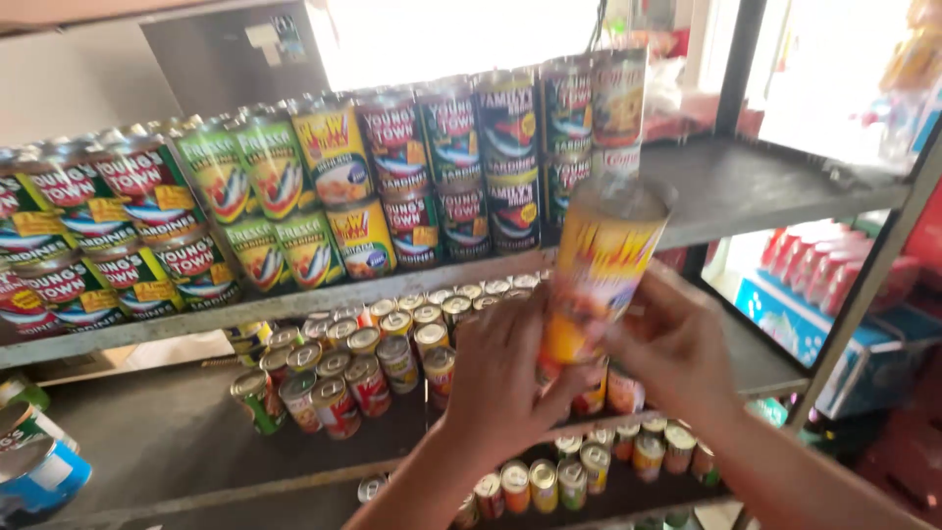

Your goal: Organizing and stocking various canned goods on grocery store shelves.

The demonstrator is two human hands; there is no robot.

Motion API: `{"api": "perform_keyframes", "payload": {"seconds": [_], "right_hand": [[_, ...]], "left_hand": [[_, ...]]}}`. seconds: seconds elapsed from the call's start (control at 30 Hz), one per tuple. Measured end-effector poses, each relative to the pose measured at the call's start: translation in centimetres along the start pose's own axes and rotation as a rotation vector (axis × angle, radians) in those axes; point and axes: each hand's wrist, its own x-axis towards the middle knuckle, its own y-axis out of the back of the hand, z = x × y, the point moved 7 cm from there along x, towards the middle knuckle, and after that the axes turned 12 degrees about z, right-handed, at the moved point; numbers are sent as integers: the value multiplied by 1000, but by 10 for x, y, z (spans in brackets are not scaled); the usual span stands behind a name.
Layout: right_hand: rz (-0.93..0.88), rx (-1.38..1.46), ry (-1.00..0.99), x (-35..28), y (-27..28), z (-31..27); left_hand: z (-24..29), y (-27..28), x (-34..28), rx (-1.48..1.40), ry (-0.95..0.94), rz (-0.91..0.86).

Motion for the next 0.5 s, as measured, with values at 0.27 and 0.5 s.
{"api": "perform_keyframes", "payload": {"seconds": [0.27,0.5], "right_hand": [[60,-62,93,126,8,-32],[64,-128,55,157,-2,17]], "left_hand": [[-11,1,110,310,-223,349],[-49,-40,132,513,-150,277]]}}
